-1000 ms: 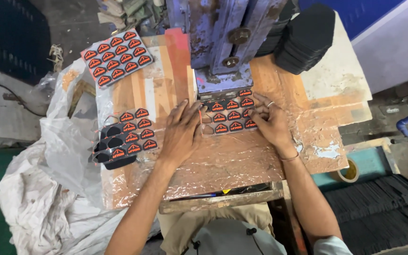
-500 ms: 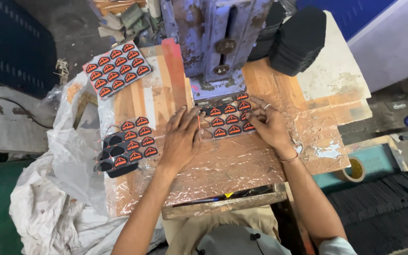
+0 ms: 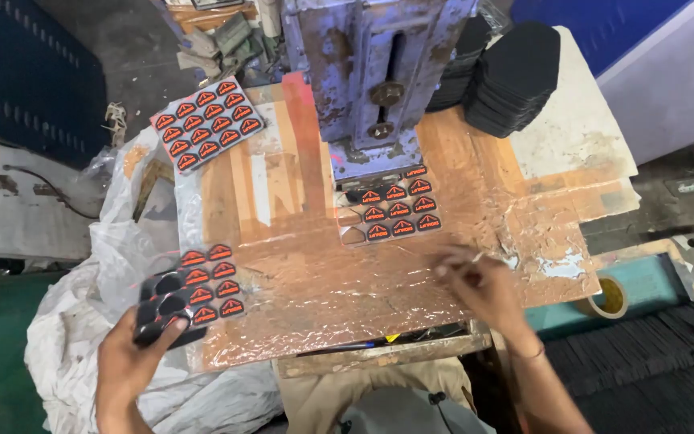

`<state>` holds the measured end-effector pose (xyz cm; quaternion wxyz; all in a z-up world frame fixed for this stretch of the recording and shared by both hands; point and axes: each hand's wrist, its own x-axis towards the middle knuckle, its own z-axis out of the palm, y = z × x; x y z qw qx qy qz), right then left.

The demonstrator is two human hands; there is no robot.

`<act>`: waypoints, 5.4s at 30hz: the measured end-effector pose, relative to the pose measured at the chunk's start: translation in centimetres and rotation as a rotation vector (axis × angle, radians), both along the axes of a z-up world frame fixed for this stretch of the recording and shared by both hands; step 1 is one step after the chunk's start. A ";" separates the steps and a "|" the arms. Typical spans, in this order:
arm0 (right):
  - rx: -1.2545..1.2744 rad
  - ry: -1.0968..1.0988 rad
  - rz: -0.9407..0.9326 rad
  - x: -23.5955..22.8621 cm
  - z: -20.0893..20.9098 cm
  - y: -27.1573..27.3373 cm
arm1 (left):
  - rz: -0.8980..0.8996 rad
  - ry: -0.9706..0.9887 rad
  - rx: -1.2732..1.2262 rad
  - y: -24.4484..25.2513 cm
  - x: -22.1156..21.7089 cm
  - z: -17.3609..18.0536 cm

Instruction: The person places black insoles under a hydraulic press to imprint a logo. They repeatedly retrieve insoles from a white sack, position them on the press bed, operate the machine, and then remove the finished insoles to place them on a nearby stack.

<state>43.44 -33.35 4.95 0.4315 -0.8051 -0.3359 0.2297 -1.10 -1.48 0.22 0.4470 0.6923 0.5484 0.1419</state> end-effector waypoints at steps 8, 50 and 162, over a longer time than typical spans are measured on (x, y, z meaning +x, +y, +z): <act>0.156 0.563 0.334 -7.9 1.4 8.6 | -0.065 -0.492 0.072 -11.6 13.5 5.0; 0.267 0.161 -0.334 6.9 -1.3 -1.7 | -0.187 -0.183 0.639 4.0 13.2 2.6; 0.265 0.064 0.141 5.3 -5.1 10.4 | -0.704 -0.116 0.850 -5.7 27.5 0.7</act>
